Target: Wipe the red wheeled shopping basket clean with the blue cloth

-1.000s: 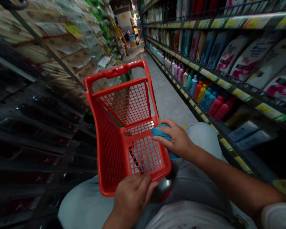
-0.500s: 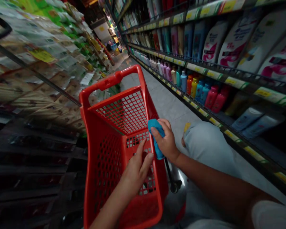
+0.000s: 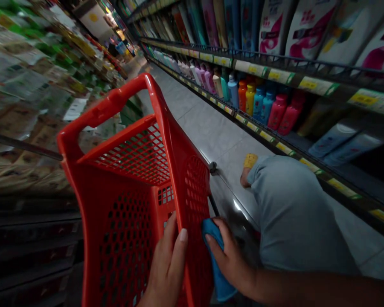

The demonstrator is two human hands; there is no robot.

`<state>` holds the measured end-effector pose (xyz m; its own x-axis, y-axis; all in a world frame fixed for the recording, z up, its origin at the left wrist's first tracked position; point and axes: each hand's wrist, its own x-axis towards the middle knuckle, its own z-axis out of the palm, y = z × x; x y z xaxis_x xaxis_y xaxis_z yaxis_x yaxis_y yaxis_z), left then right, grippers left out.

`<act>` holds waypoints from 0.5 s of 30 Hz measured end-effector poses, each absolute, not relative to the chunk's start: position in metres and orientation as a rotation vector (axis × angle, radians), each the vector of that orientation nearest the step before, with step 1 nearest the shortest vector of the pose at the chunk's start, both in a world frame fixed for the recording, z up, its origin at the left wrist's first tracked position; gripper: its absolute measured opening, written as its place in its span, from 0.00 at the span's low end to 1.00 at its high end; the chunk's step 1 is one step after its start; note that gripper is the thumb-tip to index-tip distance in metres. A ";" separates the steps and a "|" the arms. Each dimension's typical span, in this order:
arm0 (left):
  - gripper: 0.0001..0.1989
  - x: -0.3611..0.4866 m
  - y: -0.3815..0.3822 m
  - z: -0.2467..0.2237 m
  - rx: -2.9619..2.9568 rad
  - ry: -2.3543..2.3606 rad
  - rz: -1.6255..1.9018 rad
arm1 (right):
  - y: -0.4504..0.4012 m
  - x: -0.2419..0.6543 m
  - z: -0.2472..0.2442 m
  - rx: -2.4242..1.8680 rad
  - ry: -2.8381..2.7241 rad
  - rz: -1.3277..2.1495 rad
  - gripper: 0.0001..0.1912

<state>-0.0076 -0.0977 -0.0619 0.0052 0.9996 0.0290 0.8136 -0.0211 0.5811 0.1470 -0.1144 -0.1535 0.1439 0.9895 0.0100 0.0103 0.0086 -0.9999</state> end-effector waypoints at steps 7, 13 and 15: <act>0.28 -0.023 -0.100 -0.063 2.070 1.768 0.392 | -0.020 0.134 -0.120 -1.093 -1.052 0.889 0.14; 0.23 -0.039 -0.115 -0.055 2.375 1.657 0.324 | 0.062 0.134 -0.186 -1.357 -0.920 0.912 0.10; 0.23 -0.042 -0.115 -0.048 2.424 1.563 0.217 | 0.070 0.133 -0.212 -1.540 -0.808 1.041 0.07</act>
